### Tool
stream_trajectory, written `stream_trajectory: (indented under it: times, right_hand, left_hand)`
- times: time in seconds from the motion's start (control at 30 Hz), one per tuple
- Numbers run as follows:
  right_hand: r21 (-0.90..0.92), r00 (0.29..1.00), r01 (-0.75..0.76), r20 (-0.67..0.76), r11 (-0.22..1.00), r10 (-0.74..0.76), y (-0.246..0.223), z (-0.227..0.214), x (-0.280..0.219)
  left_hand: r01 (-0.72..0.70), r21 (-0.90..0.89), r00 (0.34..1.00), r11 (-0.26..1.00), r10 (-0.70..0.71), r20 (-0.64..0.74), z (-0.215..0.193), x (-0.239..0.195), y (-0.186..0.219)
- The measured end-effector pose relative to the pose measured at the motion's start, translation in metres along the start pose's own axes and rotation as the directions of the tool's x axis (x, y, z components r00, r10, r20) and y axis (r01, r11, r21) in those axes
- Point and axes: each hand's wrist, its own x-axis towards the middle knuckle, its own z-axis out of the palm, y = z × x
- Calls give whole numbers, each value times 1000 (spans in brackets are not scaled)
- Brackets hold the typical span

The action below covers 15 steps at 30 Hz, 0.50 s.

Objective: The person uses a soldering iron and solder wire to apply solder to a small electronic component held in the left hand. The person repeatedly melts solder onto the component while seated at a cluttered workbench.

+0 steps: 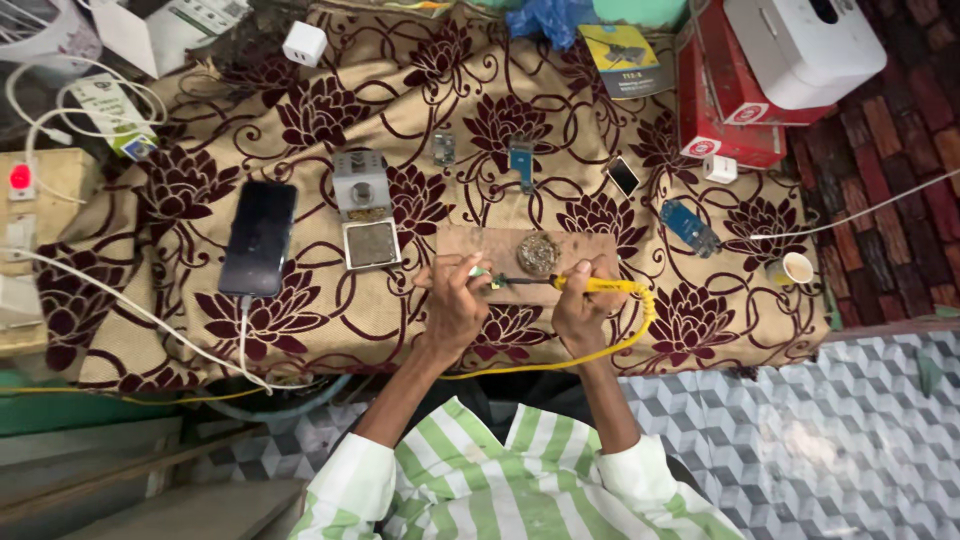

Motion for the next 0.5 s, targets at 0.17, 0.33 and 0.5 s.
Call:
stream_trajectory:
  times: [0.17,0.33,0.5]
  right_hand:
    - [-67,998,5,-68,998,-10,-3,0,-1]
    - [-89,994,21,-101,996,-30,6,0,-3]
    - [-27,996,22,-89,999,-24,37,-5,-15]
  left_hand:
    - [-105,90,989,990,113,-90,-1,3,-3]
    - [-68,84,990,994,77,-114,-1,4,0]
    - [-29,14,998,999,30,-54,2,-1,-7]
